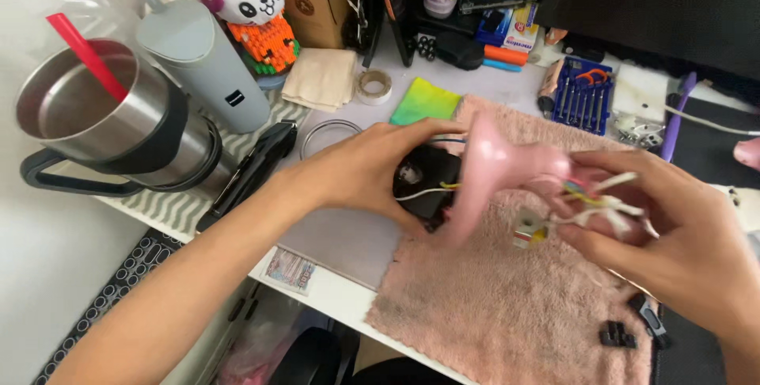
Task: The person repairs a pink hairdryer by hand, connecting internal wires to a black switch component and securing them with a small screwdriver. They then tuck the wiring into the hairdryer casing.
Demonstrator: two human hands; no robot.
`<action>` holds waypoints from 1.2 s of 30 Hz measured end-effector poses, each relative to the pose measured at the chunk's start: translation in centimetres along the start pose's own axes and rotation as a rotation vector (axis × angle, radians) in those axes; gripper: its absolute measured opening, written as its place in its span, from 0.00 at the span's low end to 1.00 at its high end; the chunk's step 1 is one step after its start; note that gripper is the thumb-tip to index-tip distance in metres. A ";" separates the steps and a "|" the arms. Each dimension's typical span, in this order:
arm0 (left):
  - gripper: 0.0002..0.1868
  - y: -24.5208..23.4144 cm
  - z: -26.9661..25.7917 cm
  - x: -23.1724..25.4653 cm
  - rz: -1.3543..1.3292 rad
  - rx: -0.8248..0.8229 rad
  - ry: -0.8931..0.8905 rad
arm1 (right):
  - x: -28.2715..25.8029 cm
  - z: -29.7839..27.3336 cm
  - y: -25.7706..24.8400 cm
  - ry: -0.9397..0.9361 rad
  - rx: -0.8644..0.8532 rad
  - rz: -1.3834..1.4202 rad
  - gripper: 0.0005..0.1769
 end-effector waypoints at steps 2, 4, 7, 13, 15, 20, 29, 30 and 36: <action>0.61 0.1 0.1 0.7 -0.007 0.035 0.095 | 0.0 -0.5 -0.7 -0.025 0.023 0.000 0.37; 0.64 -0.1 0.2 1.9 -0.016 0.071 0.192 | 0.9 -0.7 -1.8 -0.050 0.044 -0.003 0.36; 0.62 -0.3 0.4 4.0 -0.050 0.004 0.182 | 4.1 -0.6 -3.6 0.035 0.018 0.073 0.43; 0.55 -0.1 0.6 5.9 0.028 -0.110 0.035 | 5.4 -0.6 -5.2 -0.136 -0.098 0.010 0.42; 0.52 0.1 0.6 6.1 0.100 -0.128 -0.006 | 4.7 -0.8 -4.9 -0.205 -0.084 0.028 0.40; 0.48 0.9 0.8 5.4 0.274 -0.154 -0.148 | 5.4 -0.6 -4.6 -0.106 -0.107 -0.019 0.38; 0.52 2.5 1.3 2.3 0.501 -0.140 -0.173 | 1.6 -0.1 -4.5 -0.026 -0.012 -0.371 0.36; 0.55 2.7 1.4 1.8 0.503 -0.135 -0.155 | 1.3 -0.1 -4.6 0.010 -0.013 -0.415 0.37; 0.56 2.9 2.2 0.4 0.473 -0.211 -0.200 | -0.8 0.8 -4.8 -0.175 -0.009 -0.665 0.38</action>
Point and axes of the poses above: each hand's wrist, its own z-axis towards the middle knuckle, its own y-axis out of the palm, x = y × z, the point moved 3 cm from there along z, towards the middle knuckle
